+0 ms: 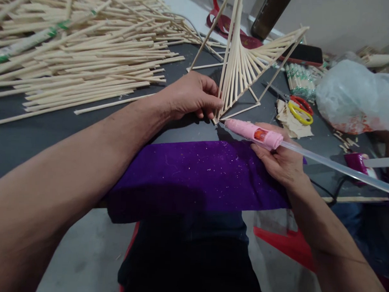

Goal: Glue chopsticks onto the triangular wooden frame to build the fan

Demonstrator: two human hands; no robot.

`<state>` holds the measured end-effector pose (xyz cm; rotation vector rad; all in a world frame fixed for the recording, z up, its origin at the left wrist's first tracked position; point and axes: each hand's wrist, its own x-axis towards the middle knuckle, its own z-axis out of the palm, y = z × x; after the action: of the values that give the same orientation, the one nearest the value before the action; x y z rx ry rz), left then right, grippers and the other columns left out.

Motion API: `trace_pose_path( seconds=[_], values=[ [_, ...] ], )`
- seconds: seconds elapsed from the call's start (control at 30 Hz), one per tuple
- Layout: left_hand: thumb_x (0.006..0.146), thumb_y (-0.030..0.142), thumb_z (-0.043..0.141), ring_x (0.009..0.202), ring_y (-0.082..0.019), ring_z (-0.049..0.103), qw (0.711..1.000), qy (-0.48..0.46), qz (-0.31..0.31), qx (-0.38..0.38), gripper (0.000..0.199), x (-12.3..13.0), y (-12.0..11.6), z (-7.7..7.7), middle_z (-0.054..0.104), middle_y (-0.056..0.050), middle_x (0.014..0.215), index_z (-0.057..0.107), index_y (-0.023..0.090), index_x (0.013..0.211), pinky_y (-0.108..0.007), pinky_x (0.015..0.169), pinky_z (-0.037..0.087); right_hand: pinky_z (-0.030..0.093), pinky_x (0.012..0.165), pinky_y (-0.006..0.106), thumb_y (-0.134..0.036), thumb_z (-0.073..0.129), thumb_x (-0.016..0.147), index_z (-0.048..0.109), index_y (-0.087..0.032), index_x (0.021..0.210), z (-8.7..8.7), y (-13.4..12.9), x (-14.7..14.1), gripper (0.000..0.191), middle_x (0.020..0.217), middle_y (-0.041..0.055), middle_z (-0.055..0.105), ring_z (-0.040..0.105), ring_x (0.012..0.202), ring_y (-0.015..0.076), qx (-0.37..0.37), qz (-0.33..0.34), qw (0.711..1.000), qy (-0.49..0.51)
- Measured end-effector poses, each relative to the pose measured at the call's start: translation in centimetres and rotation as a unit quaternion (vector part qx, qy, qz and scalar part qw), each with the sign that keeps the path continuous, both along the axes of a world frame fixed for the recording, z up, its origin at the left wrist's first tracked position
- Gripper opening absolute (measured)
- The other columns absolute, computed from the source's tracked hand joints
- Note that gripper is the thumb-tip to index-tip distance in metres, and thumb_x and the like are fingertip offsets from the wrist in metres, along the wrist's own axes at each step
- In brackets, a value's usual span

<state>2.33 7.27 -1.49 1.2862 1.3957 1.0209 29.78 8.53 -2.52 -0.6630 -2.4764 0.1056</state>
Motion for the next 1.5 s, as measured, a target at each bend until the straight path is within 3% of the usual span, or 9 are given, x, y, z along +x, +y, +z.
trace_pose_path(
  seconds=[0.43, 0.93, 1.5],
  values=[
    [0.07, 0.012, 0.07, 0.055, -0.009, 0.06, 1.0, -0.008, 0.005, -0.005, 0.012, 0.0, -0.01, -0.05, 0.06, 0.0, 0.063, 0.064, 0.012, 0.08, -0.019, 0.051, 0.043, 0.056, 0.086, 0.039, -0.025, 0.061, 0.085, 0.051, -0.029, 0.13, 0.2, -0.28, -0.11, 0.046, 0.118, 0.0054, 0.066, 0.066, 0.102, 0.0239, 0.011, 0.013, 1.0, -0.022],
    [0.071, 0.012, 0.069, 0.054, -0.01, 0.059, 1.0, -0.011, -0.003, 0.0, 0.007, -0.03, -0.12, -0.01, 0.061, -0.002, 0.065, 0.063, 0.012, 0.075, -0.021, 0.051, 0.043, 0.054, 0.089, 0.041, -0.027, 0.062, 0.084, 0.057, -0.025, 0.122, -0.08, -0.21, -0.22, 0.038, 0.117, 0.0061, 0.065, 0.063, 0.106, 0.0245, -0.014, -0.017, 1.0, 0.007],
    [0.071, 0.012, 0.07, 0.053, -0.009, 0.059, 1.0, -0.011, -0.002, -0.004, 0.009, -0.06, -0.14, 0.02, 0.061, -0.002, 0.063, 0.063, 0.012, 0.076, -0.021, 0.05, 0.042, 0.057, 0.083, 0.037, -0.024, 0.062, 0.085, 0.054, -0.028, 0.127, 0.06, -0.37, -0.2, 0.043, 0.115, 0.0044, 0.067, 0.067, 0.1, 0.0226, 0.002, 0.007, 1.0, -0.008]
  ],
)
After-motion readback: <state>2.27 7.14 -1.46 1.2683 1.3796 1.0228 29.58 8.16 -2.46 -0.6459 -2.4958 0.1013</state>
